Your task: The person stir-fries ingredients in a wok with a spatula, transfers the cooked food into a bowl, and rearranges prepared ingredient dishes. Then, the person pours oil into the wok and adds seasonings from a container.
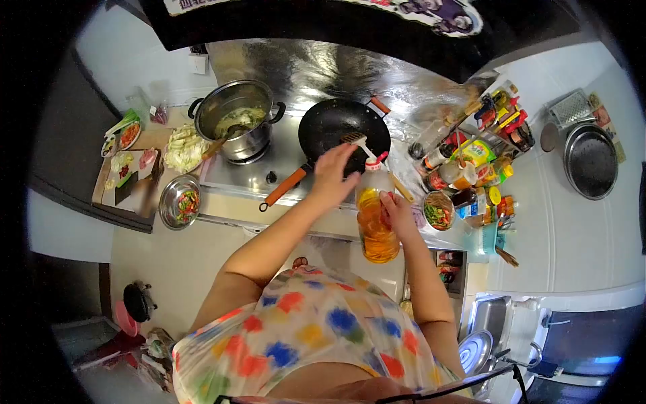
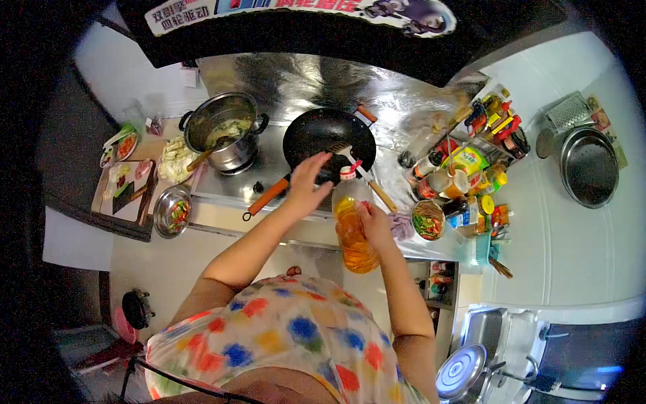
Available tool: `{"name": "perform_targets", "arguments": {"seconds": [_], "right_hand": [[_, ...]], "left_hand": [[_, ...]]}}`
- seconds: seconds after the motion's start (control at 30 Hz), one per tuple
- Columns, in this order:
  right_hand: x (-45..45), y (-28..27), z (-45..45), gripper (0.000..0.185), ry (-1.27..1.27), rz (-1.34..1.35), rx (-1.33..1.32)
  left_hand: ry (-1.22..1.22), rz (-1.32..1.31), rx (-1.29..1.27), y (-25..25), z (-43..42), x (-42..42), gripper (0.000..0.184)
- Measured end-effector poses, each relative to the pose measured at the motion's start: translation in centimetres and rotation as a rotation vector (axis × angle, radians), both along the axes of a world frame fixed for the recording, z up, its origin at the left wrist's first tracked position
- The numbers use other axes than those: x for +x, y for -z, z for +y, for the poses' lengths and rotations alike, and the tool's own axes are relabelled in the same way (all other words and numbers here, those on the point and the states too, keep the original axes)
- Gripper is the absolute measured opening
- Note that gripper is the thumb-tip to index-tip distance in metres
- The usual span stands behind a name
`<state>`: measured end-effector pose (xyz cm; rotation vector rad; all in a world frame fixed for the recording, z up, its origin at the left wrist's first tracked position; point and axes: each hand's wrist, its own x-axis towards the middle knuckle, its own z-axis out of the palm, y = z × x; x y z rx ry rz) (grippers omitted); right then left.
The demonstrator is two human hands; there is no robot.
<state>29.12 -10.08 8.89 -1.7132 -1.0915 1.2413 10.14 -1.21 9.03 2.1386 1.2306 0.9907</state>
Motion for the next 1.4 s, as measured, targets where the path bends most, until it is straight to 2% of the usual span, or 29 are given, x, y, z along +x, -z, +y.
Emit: {"name": "perform_targets", "arguments": {"seconds": [0.03,0.07,0.1,0.17,0.2,0.3,0.33,0.43,0.47,0.57,0.63,0.73,0.9,1.0,1.23,1.3,1.4], "right_hand": [[-0.3,-0.3,1.1,0.034,-0.001,-0.033,-0.021],[0.2,1.7,2.5,0.039,-0.016,-0.164,0.031],[-0.2,1.2,3.3,0.040,-0.022,-0.154,-0.007],[-0.8,-0.5,5.1,0.044,-0.036,-0.132,-0.082],[-0.3,1.1,6.3,0.046,-0.060,-0.289,0.012],[0.5,2.4,8.6,0.047,-0.043,-0.345,-0.065],[0.6,1.9,9.0,0.050,-0.053,-0.321,-0.114],[1.7,2.8,10.6,0.052,-0.082,-0.346,-0.202],[1.4,2.4,10.8,0.041,-0.086,-0.317,-0.191],[1.1,1.7,11.6,0.042,-0.088,-0.346,-0.270],[2.1,3.5,12.1,0.044,-0.120,-0.422,-0.254],[2.6,4.5,12.6,0.045,-0.145,-0.449,-0.264],[2.0,3.4,12.5,0.044,-0.144,-0.430,-0.293],[1.8,2.5,12.2,0.056,-0.120,-0.337,-0.336],[3.2,4.3,12.0,0.047,-0.131,-0.387,-0.313],[1.6,1.6,11.6,0.040,-0.100,-0.342,-0.365],[1.2,0.8,11.3,0.041,-0.089,-0.336,-0.384]], "left_hand": [[-0.041,0.034,-0.035,1.1,1.0,-2.0,0.066],[-0.109,0.142,-0.035,2.8,2.0,-4.2,0.067],[-0.176,0.251,-0.037,4.3,2.5,-6.4,0.069],[-0.198,0.505,-0.290,6.0,3.2,-9.8,0.068],[-0.208,0.634,-0.417,6.5,3.3,-11.0,0.068],[0.021,0.646,-0.775,7.5,3.6,-12.8,0.057],[0.024,0.622,-0.612,10.4,3.6,-13.4,0.048],[0.070,0.538,-0.625,12.4,3.5,-13.6,0.042],[0.077,0.531,-0.617,12.7,3.5,-13.7,0.040],[0.090,0.516,-0.604,13.5,3.4,-13.6,0.036],[0.095,0.516,-0.614,14.1,3.5,-13.6,0.035],[0.068,0.529,-0.692,11.5,3.4,-13.3,0.035],[0.053,0.551,-0.626,11.4,3.1,-13.3,0.034],[0.051,0.563,-0.623,11.9,3.2,-13.2,0.034],[0.061,0.545,-0.597,12.3,3.1,-13.3,0.034],[0.058,0.558,-0.608,11.5,3.0,-13.3,0.034],[0.054,0.571,-0.602,11.0,2.9,-13.3,0.034]]}}
